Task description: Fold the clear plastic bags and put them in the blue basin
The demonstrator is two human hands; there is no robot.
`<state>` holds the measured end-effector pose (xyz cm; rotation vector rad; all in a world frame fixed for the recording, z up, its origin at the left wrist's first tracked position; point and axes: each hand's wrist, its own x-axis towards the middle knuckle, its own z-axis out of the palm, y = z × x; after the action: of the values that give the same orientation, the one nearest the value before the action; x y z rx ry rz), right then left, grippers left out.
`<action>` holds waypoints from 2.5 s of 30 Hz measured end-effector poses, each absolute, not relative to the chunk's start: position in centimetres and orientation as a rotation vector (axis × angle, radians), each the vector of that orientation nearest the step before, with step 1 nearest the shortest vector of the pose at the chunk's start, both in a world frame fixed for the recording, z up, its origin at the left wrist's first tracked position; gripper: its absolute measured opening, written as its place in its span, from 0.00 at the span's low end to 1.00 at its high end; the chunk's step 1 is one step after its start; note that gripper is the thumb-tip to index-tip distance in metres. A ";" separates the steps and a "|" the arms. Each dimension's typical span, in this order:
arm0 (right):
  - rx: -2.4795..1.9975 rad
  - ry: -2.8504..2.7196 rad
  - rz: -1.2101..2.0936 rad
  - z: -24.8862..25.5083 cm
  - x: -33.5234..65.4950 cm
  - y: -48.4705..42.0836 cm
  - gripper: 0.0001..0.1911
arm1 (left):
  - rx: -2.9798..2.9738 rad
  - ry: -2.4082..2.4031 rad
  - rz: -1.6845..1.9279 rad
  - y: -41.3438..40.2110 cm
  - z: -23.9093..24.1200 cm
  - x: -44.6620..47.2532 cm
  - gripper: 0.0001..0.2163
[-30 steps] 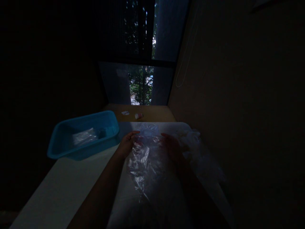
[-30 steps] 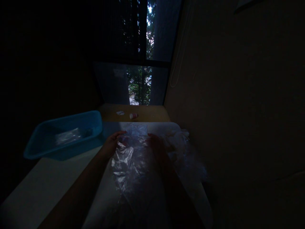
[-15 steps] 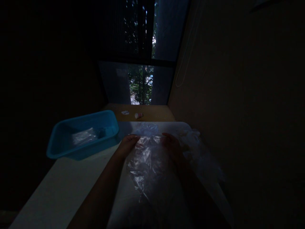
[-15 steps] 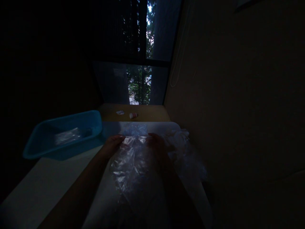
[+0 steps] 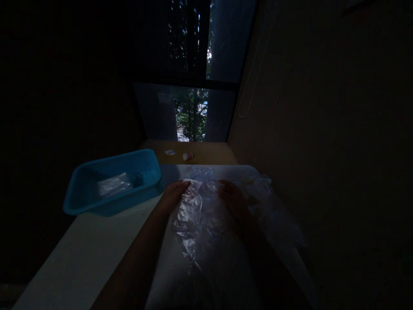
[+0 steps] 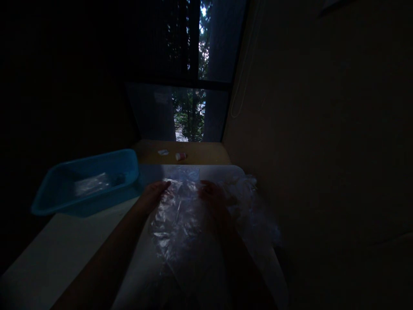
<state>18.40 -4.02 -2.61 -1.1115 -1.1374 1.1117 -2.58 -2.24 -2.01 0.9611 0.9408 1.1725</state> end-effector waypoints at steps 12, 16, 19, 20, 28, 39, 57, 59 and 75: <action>-1.006 -1.112 1.210 -2.7 18.4 -4.2 0.24 | 1.158 1.093 1.137 -2.2 -1.6 -2.8 0.15; -1.002 -1.115 1.217 -2.5 18.3 -4.2 0.23 | 1.084 1.108 1.159 -2.3 -1.4 -2.6 0.15; -1.024 -1.075 1.190 -2.4 18.3 -4.2 0.20 | 1.034 1.072 1.181 -2.4 -1.5 -2.5 0.14; -1.017 -1.058 1.186 -2.4 18.3 -4.2 0.20 | 1.027 1.054 1.185 -2.4 -1.6 -2.5 0.14; -0.923 -0.974 1.237 -2.2 18.2 -4.3 0.24 | 1.034 1.045 1.226 -2.2 -1.9 -2.6 0.13; -0.923 -0.973 1.230 -2.4 18.4 -4.0 0.23 | 1.012 1.013 1.192 -2.1 -2.4 -2.6 0.13; -1.011 -1.156 1.209 -2.5 18.3 -4.1 0.21 | 0.961 1.133 1.319 -2.4 -0.6 -2.1 0.17; -1.067 -1.192 1.157 -2.6 18.4 -4.0 0.16 | 0.937 1.120 1.313 -2.4 -0.6 -2.1 0.17; -1.096 -1.076 1.042 -2.9 18.7 -3.9 0.10 | 0.948 1.027 1.247 -1.8 -2.1 -2.5 0.17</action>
<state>18.68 -3.87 -2.92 -1.0961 -1.0761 1.0421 -2.51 -1.77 -2.15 0.9481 1.0267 1.2468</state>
